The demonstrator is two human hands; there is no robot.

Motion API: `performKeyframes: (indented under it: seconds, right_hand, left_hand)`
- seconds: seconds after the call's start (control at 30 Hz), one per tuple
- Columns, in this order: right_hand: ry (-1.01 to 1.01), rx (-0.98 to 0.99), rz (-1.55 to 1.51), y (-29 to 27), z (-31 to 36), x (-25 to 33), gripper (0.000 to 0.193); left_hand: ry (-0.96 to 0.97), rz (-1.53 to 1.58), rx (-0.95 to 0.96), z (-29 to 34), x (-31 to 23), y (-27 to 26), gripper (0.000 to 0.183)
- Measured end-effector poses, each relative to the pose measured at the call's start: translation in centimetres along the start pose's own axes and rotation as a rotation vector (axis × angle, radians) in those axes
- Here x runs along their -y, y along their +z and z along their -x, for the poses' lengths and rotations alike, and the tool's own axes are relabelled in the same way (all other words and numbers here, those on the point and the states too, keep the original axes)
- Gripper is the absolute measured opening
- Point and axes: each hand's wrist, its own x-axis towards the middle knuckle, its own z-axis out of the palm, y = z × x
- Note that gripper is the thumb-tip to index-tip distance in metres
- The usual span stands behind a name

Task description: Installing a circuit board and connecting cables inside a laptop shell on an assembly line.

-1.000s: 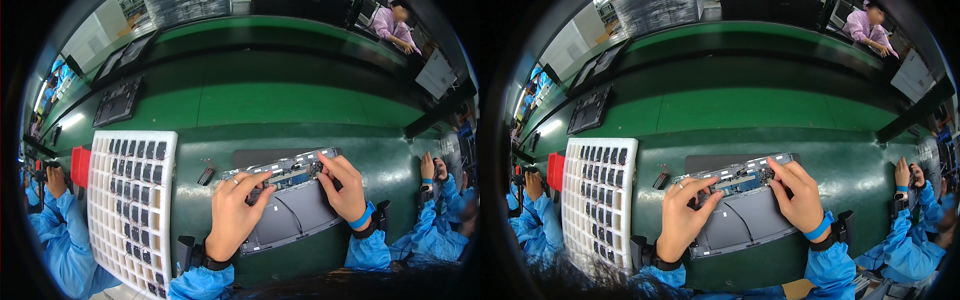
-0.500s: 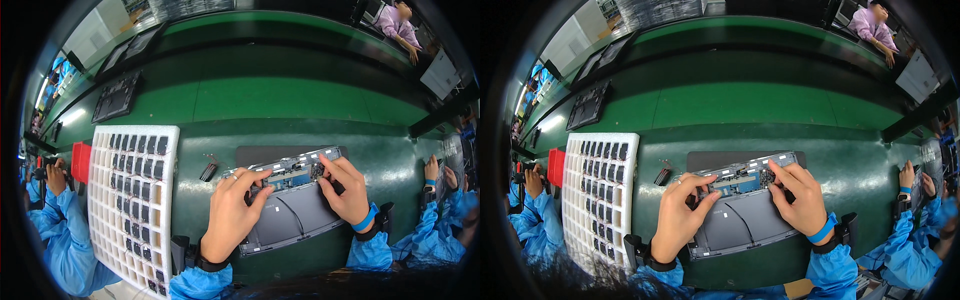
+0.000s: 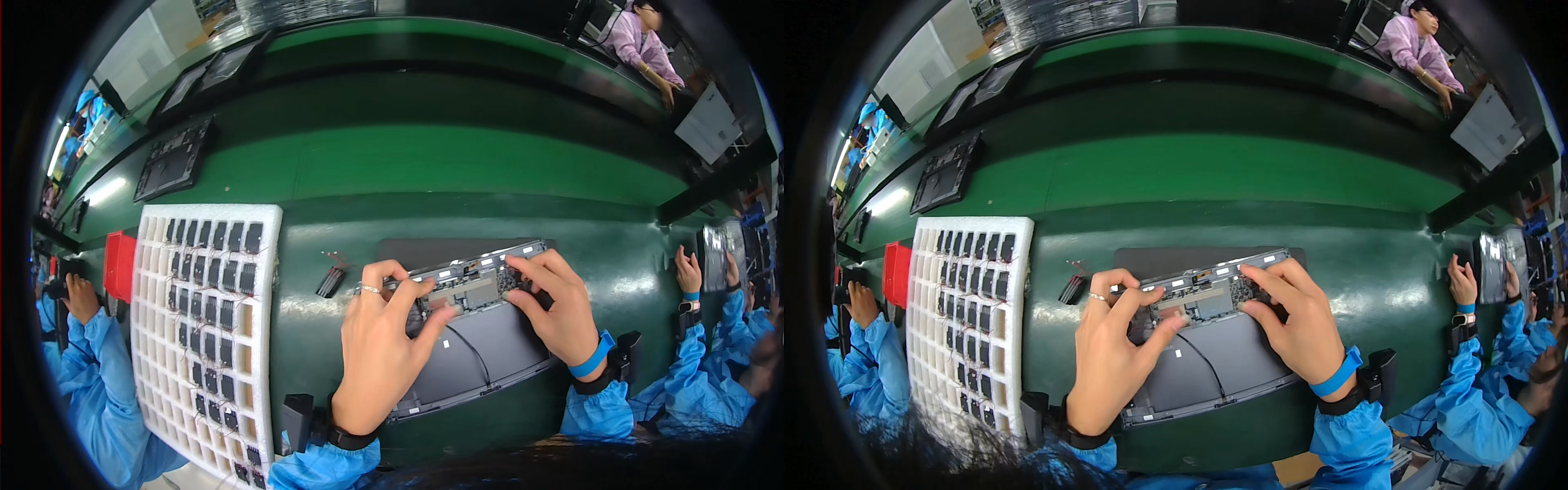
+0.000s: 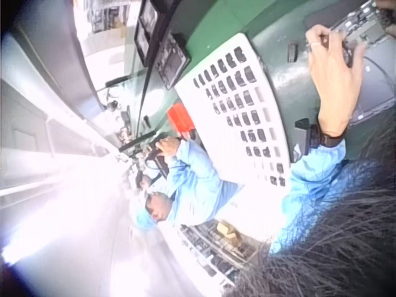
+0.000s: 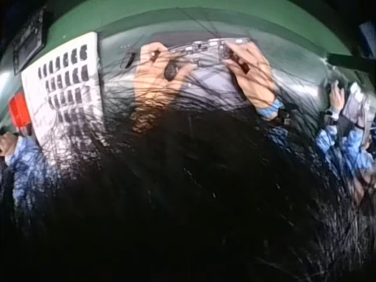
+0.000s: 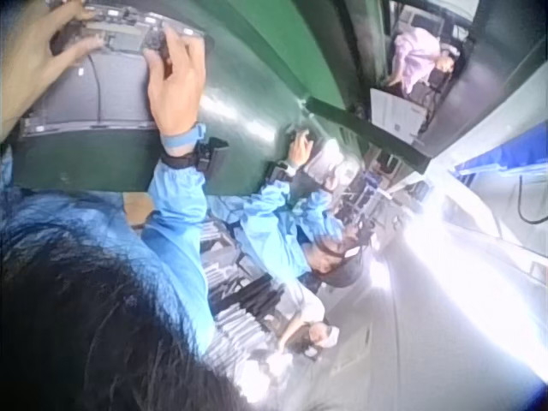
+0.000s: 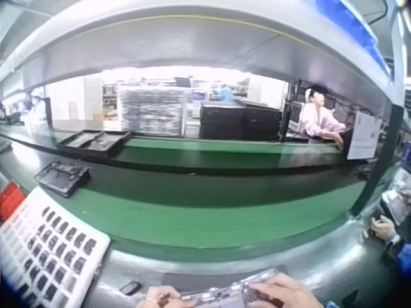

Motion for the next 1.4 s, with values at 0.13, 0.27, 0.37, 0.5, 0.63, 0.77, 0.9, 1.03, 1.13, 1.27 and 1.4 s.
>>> performKeyframes:
  seconds: [0.13,0.27,0.37,0.5,0.63,0.77,0.9,1.03,1.13,1.27,1.4]
  right_hand:
    - [-0.063,-0.001,0.045,-0.3,0.0,-0.6,0.051]
    - [0.061,-0.039,0.007,-0.8,-0.9,0.7,0.046]
    - [0.085,0.054,-0.051,-1.3,-1.9,-0.6,0.037]
    - [0.079,0.030,-0.024,-0.9,-3.6,-1.0,0.024]
    - [-0.248,-0.102,0.278,0.6,-4.6,-2.6,0.033]
    - [0.005,0.118,-0.282,-1.3,-4.4,-2.5,0.074]
    - [0.054,0.198,0.022,-0.7,-3.8,-2.2,0.077]
    - [-0.028,-0.057,-0.012,-0.5,-2.7,-2.6,0.059]
    - [-0.146,0.265,0.072,-3.0,-2.1,-2.8,0.052]
    - [-0.222,0.298,0.162,-3.7,-1.9,-2.8,0.029]
    - [-0.222,0.237,0.210,-1.9,-1.9,-3.0,0.021]
  left_hand:
    - [-0.068,-0.048,0.006,-0.2,-0.3,0.4,0.035]
    - [-0.095,-0.096,0.068,-0.4,-0.4,0.1,0.034]
    - [-0.087,-0.108,0.107,-0.3,-0.7,0.0,0.033]
    - [0.109,-0.310,0.127,0.4,-0.9,0.7,0.035]
    - [0.171,-0.542,0.059,1.4,-2.3,1.6,0.029]
    - [0.228,-0.537,0.157,2.6,-2.7,2.4,0.049]
    - [0.233,-0.416,0.276,2.8,-2.1,2.9,0.056]
    - [0.237,-0.481,0.255,2.7,-2.1,3.4,0.044]
    - [0.226,-0.471,0.098,3.6,-0.9,5.1,0.044]
    - [0.267,-0.423,0.327,2.9,0.5,3.7,0.050]
    - [0.198,-0.327,0.491,2.5,-0.2,2.1,0.058]
